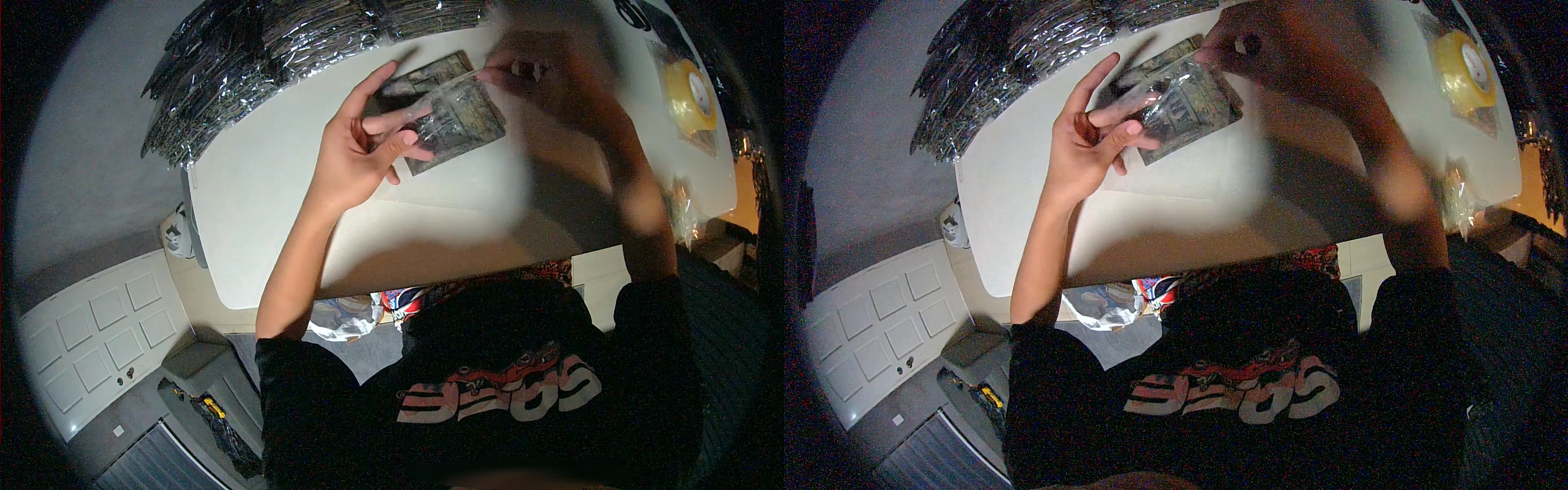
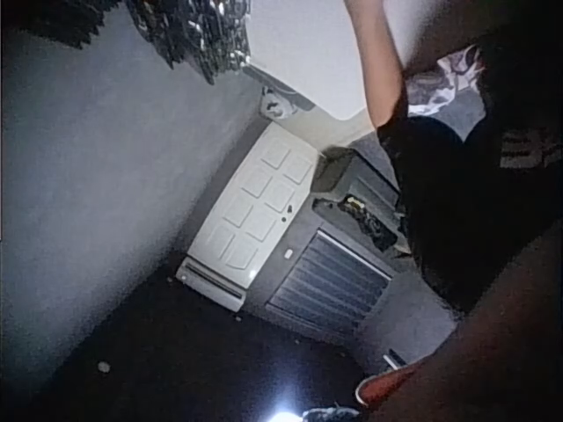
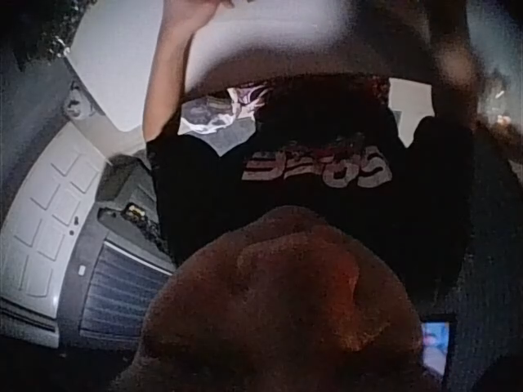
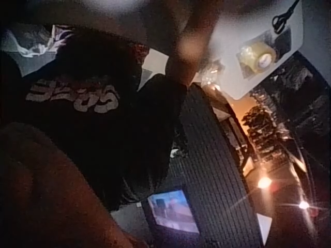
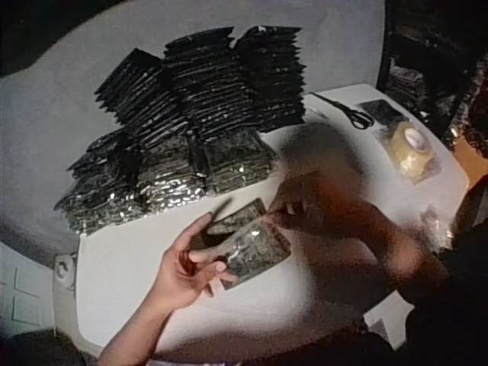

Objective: Folding camouflage fabric items and placing them in plastic bags.

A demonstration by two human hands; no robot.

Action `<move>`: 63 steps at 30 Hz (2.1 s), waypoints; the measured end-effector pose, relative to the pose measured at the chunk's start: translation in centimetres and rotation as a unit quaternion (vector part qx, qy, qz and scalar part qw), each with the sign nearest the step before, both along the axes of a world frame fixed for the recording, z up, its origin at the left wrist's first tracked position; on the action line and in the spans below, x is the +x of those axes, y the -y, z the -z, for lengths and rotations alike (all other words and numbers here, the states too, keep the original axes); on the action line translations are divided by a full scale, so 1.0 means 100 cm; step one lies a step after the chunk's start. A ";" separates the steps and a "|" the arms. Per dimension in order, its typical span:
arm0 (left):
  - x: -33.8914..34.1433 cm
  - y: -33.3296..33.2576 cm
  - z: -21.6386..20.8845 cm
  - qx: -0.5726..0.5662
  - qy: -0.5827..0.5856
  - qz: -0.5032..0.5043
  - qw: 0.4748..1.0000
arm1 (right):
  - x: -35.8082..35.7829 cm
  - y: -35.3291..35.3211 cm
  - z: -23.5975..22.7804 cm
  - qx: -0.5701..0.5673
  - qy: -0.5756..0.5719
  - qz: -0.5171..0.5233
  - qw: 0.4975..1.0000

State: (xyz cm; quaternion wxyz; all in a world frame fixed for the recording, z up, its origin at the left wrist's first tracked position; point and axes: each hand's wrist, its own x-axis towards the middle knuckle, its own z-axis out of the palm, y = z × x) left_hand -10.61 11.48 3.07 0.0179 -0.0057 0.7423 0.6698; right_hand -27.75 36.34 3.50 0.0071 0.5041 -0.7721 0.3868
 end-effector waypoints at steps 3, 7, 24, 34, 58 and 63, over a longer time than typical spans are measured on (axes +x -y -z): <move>-0.001 0.003 -0.002 -0.016 0.002 0.002 1.000 | -0.004 -0.004 -0.002 0.035 -0.036 0.011 0.999; -0.001 0.004 -0.001 -0.007 0.007 -0.015 1.000 | -0.007 -0.004 -0.001 0.051 0.000 0.010 0.999; -0.003 0.006 0.001 -0.014 -0.028 -0.023 0.999 | 0.000 0.000 -0.005 0.034 0.019 -0.037 0.999; -0.002 0.033 -0.008 -0.025 -0.010 -0.027 0.999 | -0.004 -0.018 -0.012 0.043 0.050 0.003 0.998; 0.033 0.061 -0.044 -0.563 -0.104 -0.005 0.820 | 0.034 0.032 0.036 0.104 -0.137 -0.086 0.981; 0.034 0.059 -0.050 -0.478 0.067 0.077 0.872 | 0.022 0.012 0.023 0.089 -0.079 -0.139 0.983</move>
